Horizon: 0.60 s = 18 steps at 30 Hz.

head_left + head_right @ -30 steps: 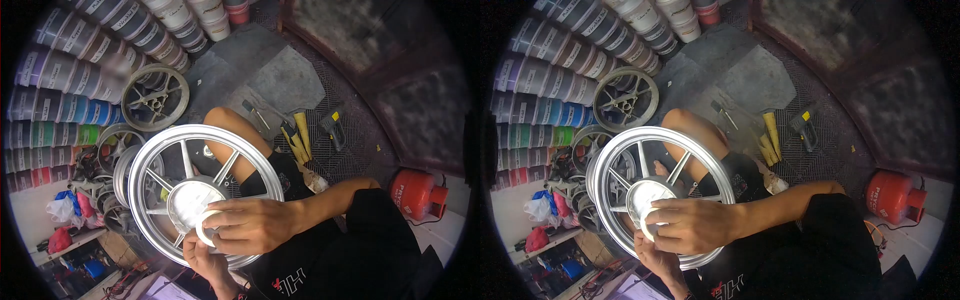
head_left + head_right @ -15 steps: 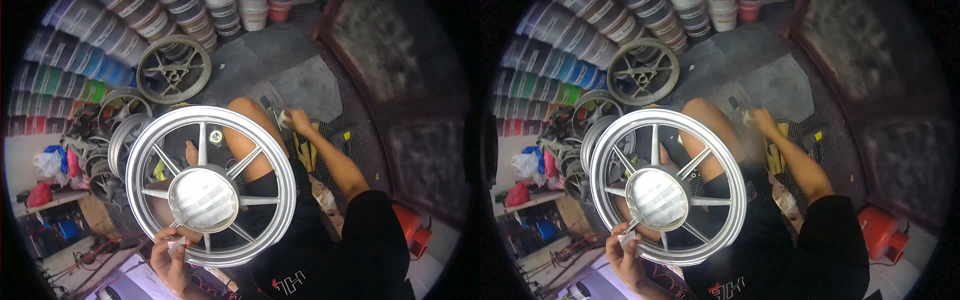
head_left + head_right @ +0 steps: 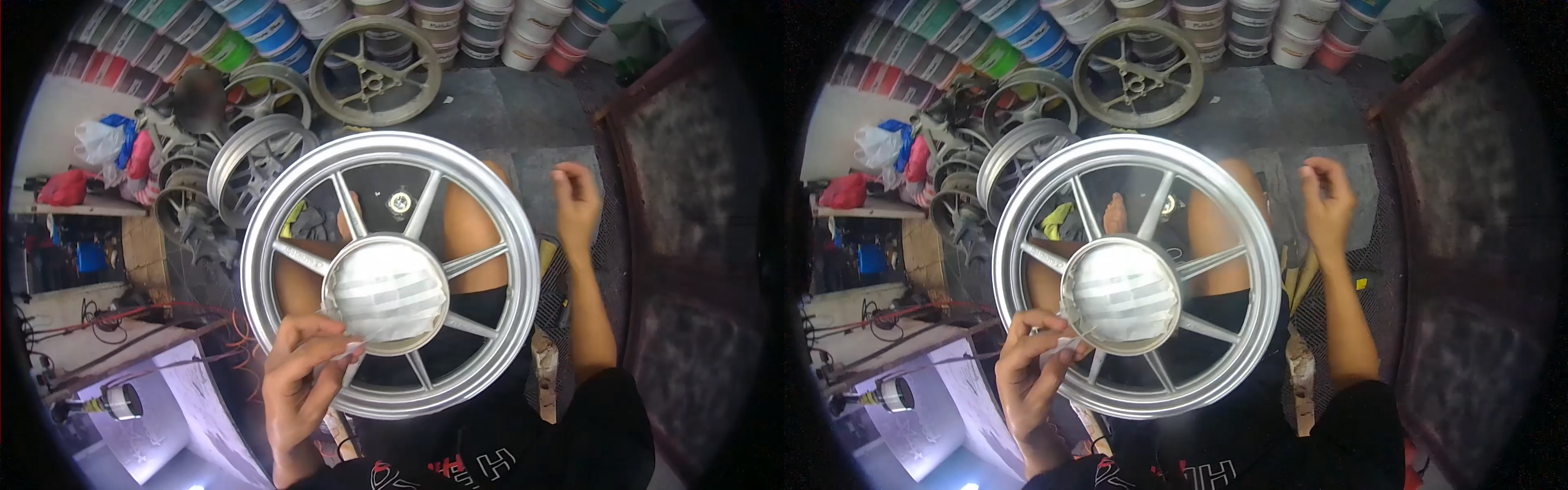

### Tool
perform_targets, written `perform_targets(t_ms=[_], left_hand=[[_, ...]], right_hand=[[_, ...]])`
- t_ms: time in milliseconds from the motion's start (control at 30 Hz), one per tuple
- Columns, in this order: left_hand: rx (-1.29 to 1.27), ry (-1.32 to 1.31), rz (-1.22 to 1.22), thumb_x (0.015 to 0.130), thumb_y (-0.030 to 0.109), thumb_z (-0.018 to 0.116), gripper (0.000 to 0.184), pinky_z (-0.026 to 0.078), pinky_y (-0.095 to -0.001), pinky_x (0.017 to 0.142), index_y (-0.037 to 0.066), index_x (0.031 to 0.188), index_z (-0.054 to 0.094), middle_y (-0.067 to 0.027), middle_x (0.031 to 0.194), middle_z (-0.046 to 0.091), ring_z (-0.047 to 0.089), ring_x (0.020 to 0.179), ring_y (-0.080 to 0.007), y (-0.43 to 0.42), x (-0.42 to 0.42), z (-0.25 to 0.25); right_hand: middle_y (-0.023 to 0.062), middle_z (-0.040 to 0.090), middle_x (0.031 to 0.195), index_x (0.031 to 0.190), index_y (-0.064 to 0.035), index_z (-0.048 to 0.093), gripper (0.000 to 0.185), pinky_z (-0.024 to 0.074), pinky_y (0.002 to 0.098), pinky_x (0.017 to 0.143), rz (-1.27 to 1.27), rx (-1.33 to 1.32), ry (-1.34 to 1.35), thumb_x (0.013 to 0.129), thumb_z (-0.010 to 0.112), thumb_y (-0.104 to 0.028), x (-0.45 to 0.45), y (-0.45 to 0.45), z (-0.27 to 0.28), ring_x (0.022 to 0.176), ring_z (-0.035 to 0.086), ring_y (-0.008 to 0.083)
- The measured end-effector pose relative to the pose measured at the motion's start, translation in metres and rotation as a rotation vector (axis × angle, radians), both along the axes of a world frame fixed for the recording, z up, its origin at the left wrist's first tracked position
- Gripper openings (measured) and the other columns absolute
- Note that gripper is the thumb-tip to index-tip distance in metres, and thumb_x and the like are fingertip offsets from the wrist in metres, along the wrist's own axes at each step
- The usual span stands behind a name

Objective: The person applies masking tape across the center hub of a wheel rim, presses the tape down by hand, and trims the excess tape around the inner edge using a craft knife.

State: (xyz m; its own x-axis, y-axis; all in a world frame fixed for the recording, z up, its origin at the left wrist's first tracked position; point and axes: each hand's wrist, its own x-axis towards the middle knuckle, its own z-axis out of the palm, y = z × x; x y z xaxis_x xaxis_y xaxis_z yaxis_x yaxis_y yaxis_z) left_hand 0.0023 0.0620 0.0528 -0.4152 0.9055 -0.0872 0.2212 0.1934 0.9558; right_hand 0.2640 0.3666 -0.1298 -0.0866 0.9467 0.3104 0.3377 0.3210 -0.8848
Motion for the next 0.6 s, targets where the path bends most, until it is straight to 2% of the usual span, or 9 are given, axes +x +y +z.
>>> perform_targets(t_ms=[67, 133, 167, 200, 333, 433, 500, 600], left_hand=[[0.018, 0.031, -0.044, 0.084, -0.021, 0.056, 0.041, 0.054, -0.0298, 0.083, 0.0, 0.112, 0.075, -0.0184, 0.119, 0.059, 0.071, 0.094, -0.0218, 0.01, 0.003, 0.001], [0.022, 0.121, -0.161, 0.081, -0.02, 0.059, 0.038, 0.057, -0.032, 0.085, -0.002, 0.11, 0.074, -0.0188, 0.118, 0.06, 0.068, 0.101, -0.0238, 0.02, 0.0, 0.006], [0.029, 0.16, -0.214, 0.079, -0.02, 0.06, 0.034, 0.06, -0.0338, 0.088, -0.005, 0.106, 0.073, -0.02, 0.117, 0.06, 0.064, 0.107, -0.0255, 0.024, 0.001, 0.008], [0.059, 0.136, -0.225, 0.079, -0.02, 0.06, 0.035, 0.059, -0.0339, 0.088, -0.005, 0.107, 0.073, -0.0203, 0.117, 0.061, 0.064, 0.107, -0.0256, 0.025, 0.002, 0.007], [0.126, 0.054, -0.21, 0.078, -0.021, 0.059, 0.038, 0.059, -0.0342, 0.089, -0.004, 0.109, 0.074, -0.0212, 0.117, 0.062, 0.066, 0.107, -0.0252, 0.022, 0.001, 0.007], [0.156, 0.054, -0.192, 0.078, -0.021, 0.06, 0.04, 0.059, -0.0343, 0.089, -0.002, 0.111, 0.074, -0.0203, 0.119, 0.06, 0.07, 0.1, -0.0243, 0.014, -0.002, 0.009], [0.187, 0.071, -0.178, 0.078, -0.02, 0.064, 0.039, 0.059, -0.0346, 0.088, -0.001, 0.111, 0.074, -0.0193, 0.12, 0.059, 0.07, 0.099, -0.0249, 0.011, -0.002, 0.007], [0.223, 0.501, -0.069, 0.077, -0.014, 0.073, 0.043, 0.058, -0.0348, 0.087, 0.0, 0.118, 0.072, -0.018, 0.123, 0.058, 0.07, 0.098, -0.0263, 0.011, -0.001, -0.003]], right_hand=[[0.0141, 0.073, 0.097, 0.105, 0.0004, 0.071, 0.016, 0.0541, 0.0328, 0.081, 0.232, 0.071, 0.109, 0.092, 0.072, -0.009, -0.018, -0.045, 0.086, 0.088, 0.069, 0.0233], [0.0138, 0.073, 0.098, 0.105, 0.0004, 0.072, 0.023, 0.0544, 0.0326, 0.078, 0.646, 0.202, 0.026, 0.085, 0.08, -0.009, -0.036, -0.083, 0.13, 0.087, 0.069, 0.025], [0.0135, 0.073, 0.097, 0.108, 0.002, 0.07, 0.039, 0.0537, 0.0347, 0.081, 0.805, 0.233, -0.027, 0.077, 0.088, -0.013, -0.048, -0.099, 0.149, 0.09, 0.069, 0.0238], [0.0149, 0.074, 0.095, 0.104, 0.0017, 0.072, 0.037, 0.0534, 0.0327, 0.079, 0.858, 0.153, -0.041, 0.074, 0.09, -0.012, -0.059, -0.115, 0.158, 0.091, 0.07, 0.0238], [0.0139, 0.073, 0.095, 0.1, 0.0022, 0.074, 0.029, 0.0514, 0.0276, 0.071, 0.885, -0.056, 0.036, 0.076, 0.087, -0.006, -0.079, -0.139, 0.171, 0.084, 0.069, 0.0177], [0.0095, 0.073, 0.093, 0.098, -0.0023, 0.074, 0.024, 0.0519, 0.0274, 0.06, 0.857, 0.055, 0.009, 0.079, 0.087, -0.01, -0.09, -0.138, 0.172, 0.072, 0.067, 0.016], [0.009, 0.072, 0.09, 0.096, -0.0021, 0.073, 0.02, 0.052, 0.0269, 0.06, 0.884, 0.064, -0.019, 0.081, 0.084, -0.007, -0.093, -0.139, 0.174, 0.07, 0.067, 0.0156], [0.0083, 0.072, 0.088, 0.095, -0.0016, 0.072, 0.016, 0.0518, 0.0266, 0.059, 0.898, 0.034, -0.043, 0.082, 0.082, -0.004, -0.095, -0.143, 0.178, 0.069, 0.067, 0.0146]])
